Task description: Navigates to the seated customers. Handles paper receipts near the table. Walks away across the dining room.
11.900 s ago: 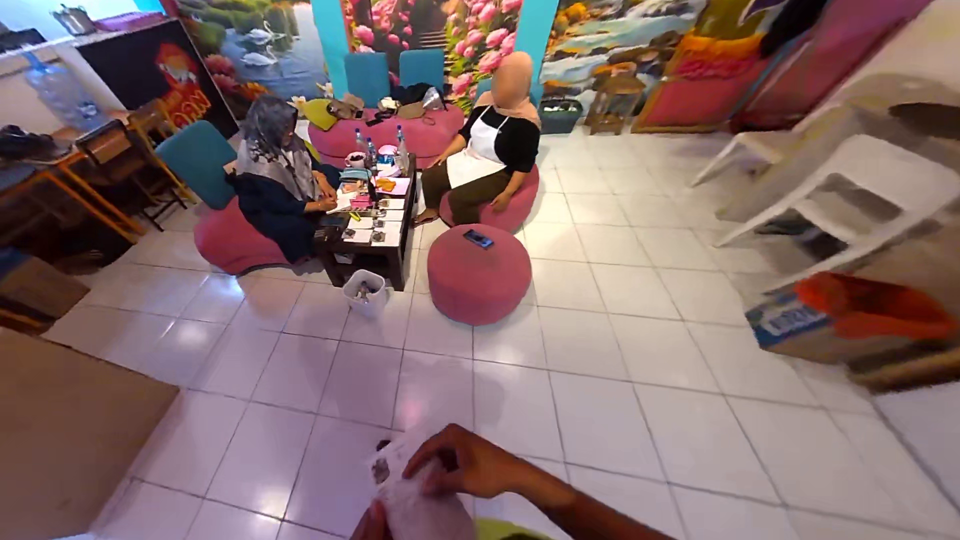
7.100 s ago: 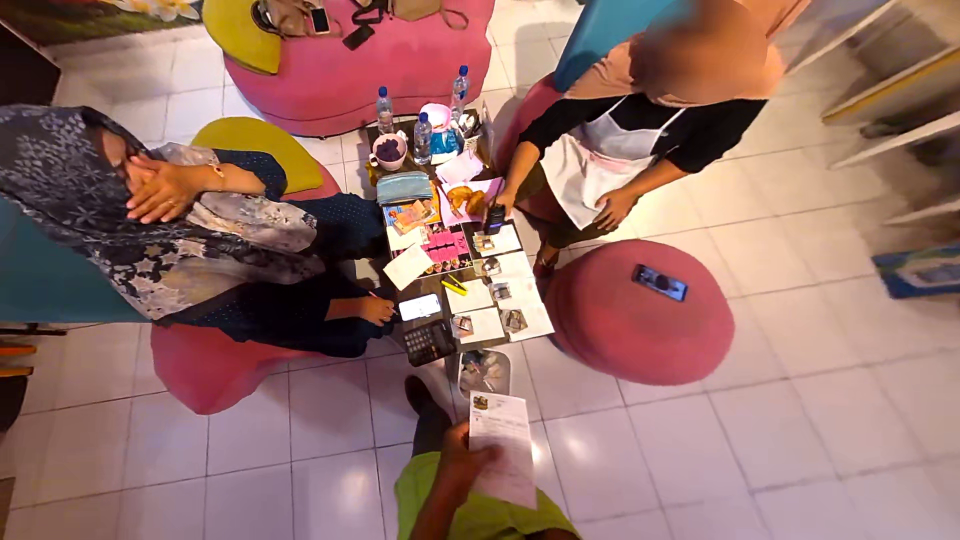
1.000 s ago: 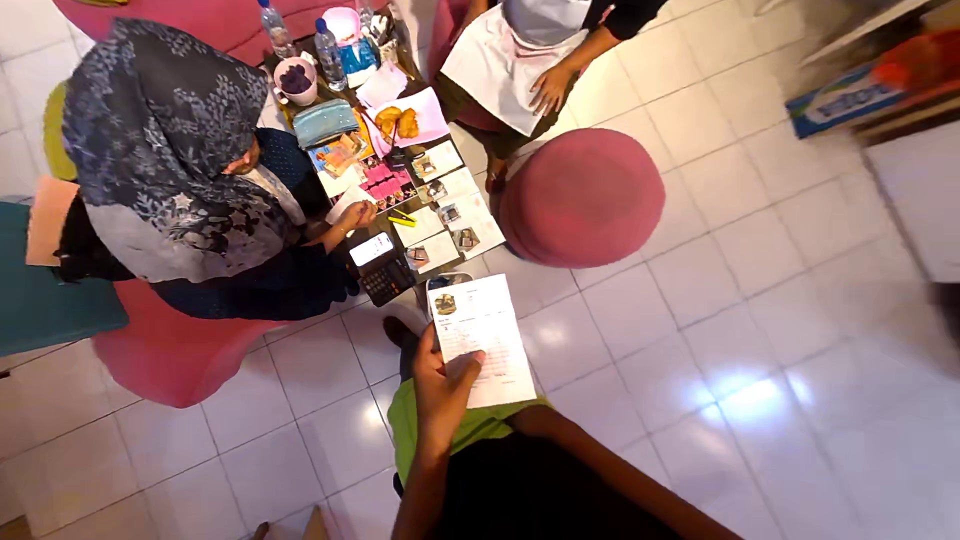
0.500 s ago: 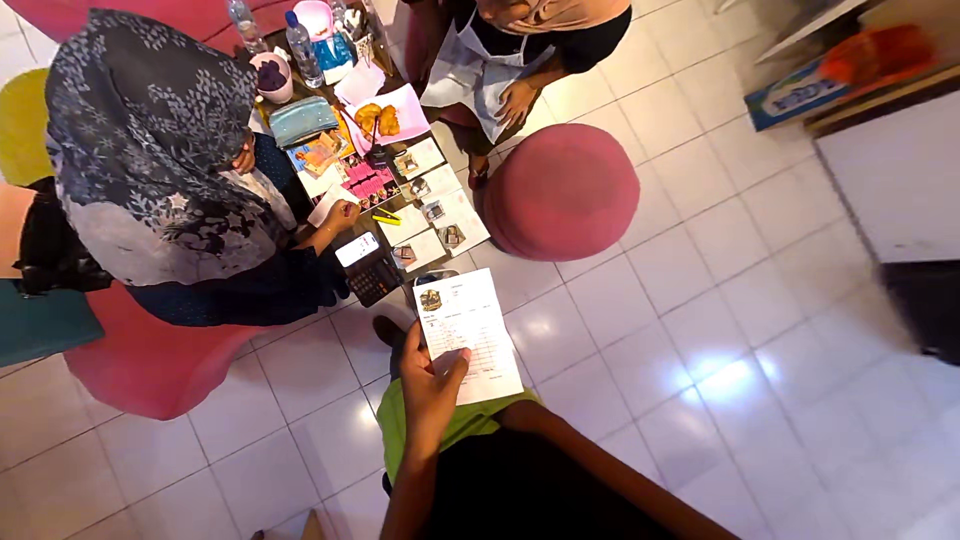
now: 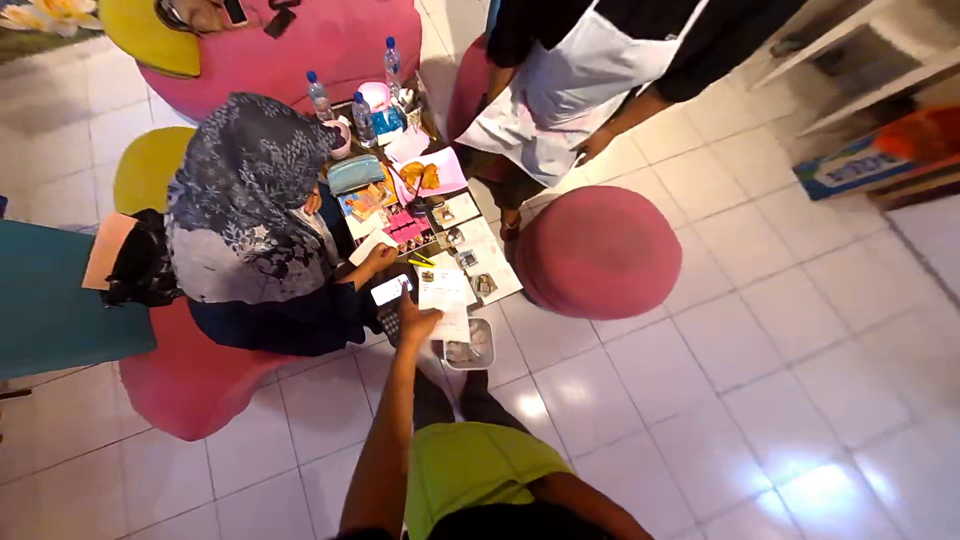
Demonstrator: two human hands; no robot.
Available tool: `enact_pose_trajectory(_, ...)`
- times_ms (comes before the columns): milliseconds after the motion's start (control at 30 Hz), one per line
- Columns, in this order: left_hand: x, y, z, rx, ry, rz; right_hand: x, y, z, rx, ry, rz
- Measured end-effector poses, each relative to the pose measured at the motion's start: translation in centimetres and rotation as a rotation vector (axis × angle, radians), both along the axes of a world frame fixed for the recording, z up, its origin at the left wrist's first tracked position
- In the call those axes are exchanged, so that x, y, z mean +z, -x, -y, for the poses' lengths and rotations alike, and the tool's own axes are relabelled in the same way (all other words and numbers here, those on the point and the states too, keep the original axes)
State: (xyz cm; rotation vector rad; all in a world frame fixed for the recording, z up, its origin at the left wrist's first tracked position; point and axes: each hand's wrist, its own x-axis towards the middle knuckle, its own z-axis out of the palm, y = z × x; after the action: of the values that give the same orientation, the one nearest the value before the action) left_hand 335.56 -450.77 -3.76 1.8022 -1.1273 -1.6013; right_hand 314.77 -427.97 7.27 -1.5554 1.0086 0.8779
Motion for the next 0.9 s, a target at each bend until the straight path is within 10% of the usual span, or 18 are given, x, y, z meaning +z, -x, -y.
enact_pose_trajectory(33, -1.2, -0.7, 1.5, -0.024, -0.016, 0.062, -2.5, 0.1, -1.5, -0.128, -0.139, -0.123)
enact_pose_trajectory(133, -2.3, -1.6, 2.5, -0.1, -0.028, 0.116, -16.0, 4.0, -12.2, -0.586, 0.414, 0.044)
enact_pose_trajectory(233, -1.9, -0.3, -1.5, -0.113, -0.014, -0.033, -9.1, 2.8, -6.3, -0.542, -0.07, -0.215)
enact_pose_trajectory(633, 1.0, 5.2, -17.7, -0.244, 0.079, -0.304, -0.5, 7.2, -3.6, -0.537, 0.091, -0.101)
enact_pose_trajectory(900, 9.4, 13.5, -20.5, -0.264, 0.306, -0.204, 1.9, 18.0, -2.6, -1.633, 0.217, 0.684)
